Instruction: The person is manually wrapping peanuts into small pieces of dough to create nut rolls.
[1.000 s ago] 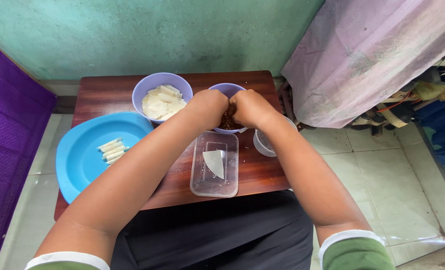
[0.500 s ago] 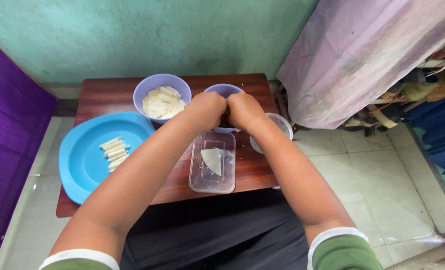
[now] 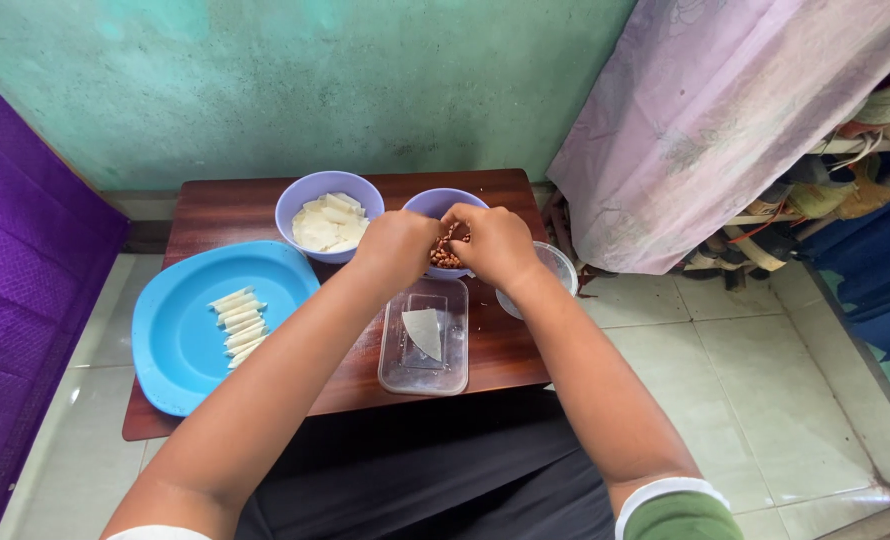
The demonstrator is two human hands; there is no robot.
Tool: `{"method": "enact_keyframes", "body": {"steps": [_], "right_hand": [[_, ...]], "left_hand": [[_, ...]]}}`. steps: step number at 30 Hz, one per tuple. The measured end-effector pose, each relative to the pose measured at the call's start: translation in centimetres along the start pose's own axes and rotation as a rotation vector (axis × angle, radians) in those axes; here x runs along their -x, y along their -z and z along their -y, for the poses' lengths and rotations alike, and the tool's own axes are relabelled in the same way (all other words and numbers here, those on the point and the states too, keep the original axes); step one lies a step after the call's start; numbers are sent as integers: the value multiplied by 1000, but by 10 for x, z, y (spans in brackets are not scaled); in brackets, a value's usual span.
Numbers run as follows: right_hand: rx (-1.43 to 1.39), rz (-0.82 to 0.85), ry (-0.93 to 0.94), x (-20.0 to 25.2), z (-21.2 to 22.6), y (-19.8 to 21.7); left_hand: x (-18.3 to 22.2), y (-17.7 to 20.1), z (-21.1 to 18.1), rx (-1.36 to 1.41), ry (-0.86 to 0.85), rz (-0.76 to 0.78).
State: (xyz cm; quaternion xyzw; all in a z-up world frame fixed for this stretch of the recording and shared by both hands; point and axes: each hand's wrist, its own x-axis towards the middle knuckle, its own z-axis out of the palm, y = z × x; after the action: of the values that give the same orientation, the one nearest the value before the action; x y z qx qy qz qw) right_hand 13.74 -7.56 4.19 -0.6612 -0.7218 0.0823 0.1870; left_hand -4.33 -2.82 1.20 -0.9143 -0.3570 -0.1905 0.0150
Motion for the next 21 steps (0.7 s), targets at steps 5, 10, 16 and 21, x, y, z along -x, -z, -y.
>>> {"method": "enact_keyframes", "body": {"steps": [5, 10, 16, 21], "right_hand": [[-115, -379, 190, 68, 38, 12], [-554, -654, 355, 124, 54, -13], [-719, -602, 493, 137, 41, -51], [-690, -474, 529, 133, 35, -41]], "left_hand": [[48, 21, -55, 138, 13, -461], [104, 30, -102, 597, 295, -654], [149, 5, -110, 754, 674, -492], [147, -1, -112, 828, 745, -468]]}}
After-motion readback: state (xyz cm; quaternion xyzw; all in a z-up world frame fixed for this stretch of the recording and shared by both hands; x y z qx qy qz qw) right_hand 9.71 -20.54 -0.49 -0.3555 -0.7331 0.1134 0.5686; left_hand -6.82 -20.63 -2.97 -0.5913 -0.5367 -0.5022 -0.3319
